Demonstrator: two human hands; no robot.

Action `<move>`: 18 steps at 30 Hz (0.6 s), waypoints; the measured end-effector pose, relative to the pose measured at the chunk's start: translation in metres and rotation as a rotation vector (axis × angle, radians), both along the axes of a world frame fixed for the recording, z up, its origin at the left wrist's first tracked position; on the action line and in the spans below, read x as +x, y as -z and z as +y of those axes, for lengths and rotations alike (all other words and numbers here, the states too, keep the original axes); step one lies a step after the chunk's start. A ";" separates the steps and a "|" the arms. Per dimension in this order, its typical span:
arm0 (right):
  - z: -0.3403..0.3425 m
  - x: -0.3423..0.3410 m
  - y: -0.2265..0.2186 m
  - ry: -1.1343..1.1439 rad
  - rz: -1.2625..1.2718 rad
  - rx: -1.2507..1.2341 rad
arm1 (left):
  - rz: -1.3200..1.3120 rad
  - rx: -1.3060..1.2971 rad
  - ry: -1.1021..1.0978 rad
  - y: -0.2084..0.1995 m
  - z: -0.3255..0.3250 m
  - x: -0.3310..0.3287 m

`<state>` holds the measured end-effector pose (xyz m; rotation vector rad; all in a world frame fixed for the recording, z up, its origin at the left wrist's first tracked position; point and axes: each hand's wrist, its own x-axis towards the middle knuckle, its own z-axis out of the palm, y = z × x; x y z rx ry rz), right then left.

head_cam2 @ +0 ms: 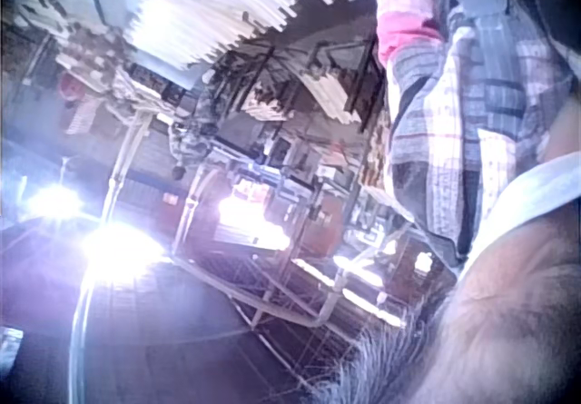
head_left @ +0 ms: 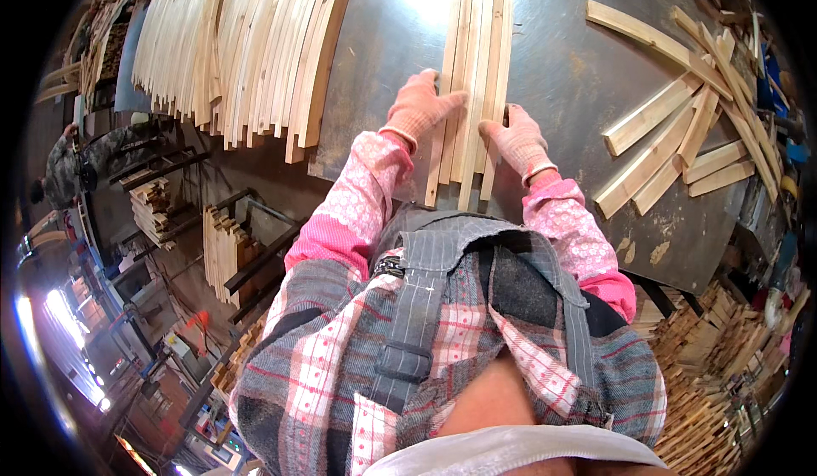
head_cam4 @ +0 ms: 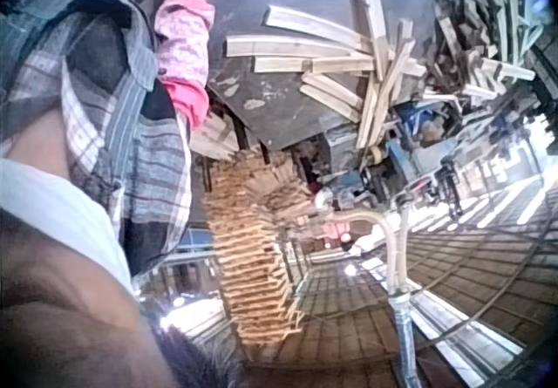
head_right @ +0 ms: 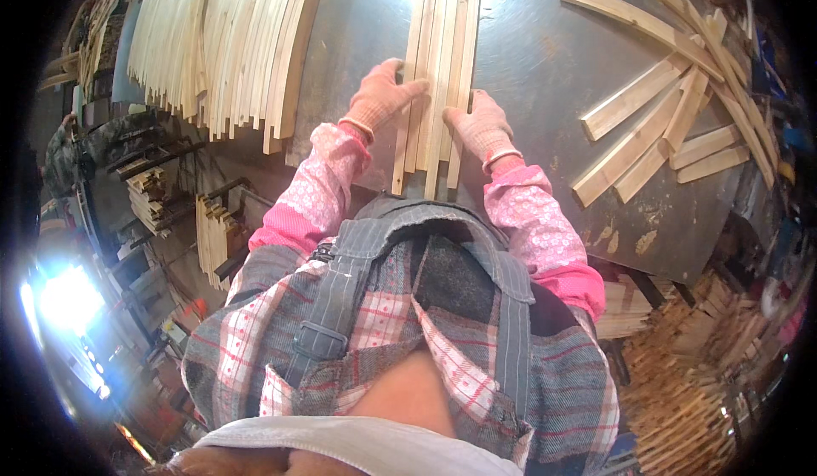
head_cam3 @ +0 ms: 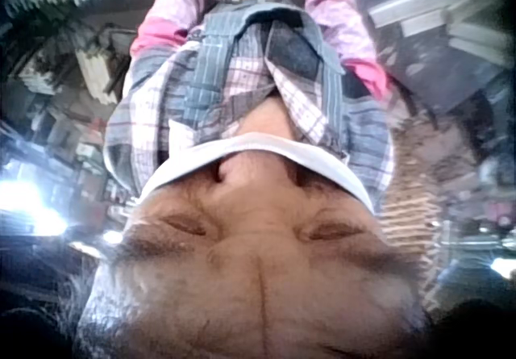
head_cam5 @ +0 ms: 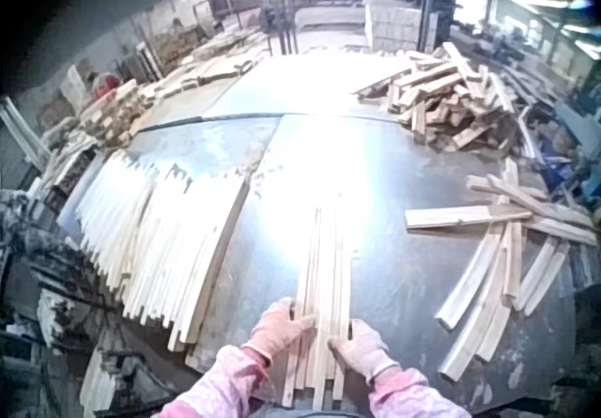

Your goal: The person sorts wooden slats on a metal table, picking up pieces from a disorganized pile and placing them into a neat vertical stack. The person handles the wood by hand, repeatedly picking up individual slats and aligning them with the growing stack.

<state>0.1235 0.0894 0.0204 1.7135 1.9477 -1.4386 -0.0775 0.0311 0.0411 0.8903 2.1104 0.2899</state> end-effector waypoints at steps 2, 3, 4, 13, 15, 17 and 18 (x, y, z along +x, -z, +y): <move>0.009 0.003 -0.003 -0.049 0.019 -0.047 | -0.034 0.053 -0.091 0.009 0.003 -0.014; 0.014 0.004 -0.002 -0.026 0.024 -0.046 | -0.051 0.080 -0.134 0.011 0.008 -0.019; 0.018 0.004 0.000 -0.003 0.029 -0.045 | 0.000 0.063 -0.114 0.013 0.016 -0.025; 0.026 -0.054 -0.014 -0.058 -0.329 -0.068 | 0.191 -0.084 -0.093 -0.018 0.082 0.056; 0.029 -0.053 -0.008 -0.032 -0.274 -0.060 | 0.213 -0.068 -0.080 -0.015 0.085 0.055; 0.028 -0.053 -0.006 -0.008 -0.222 -0.017 | 0.271 -0.059 -0.062 -0.007 0.091 0.053; 0.025 -0.054 -0.008 0.004 -0.198 0.021 | 0.310 -0.057 -0.043 -0.007 0.092 0.052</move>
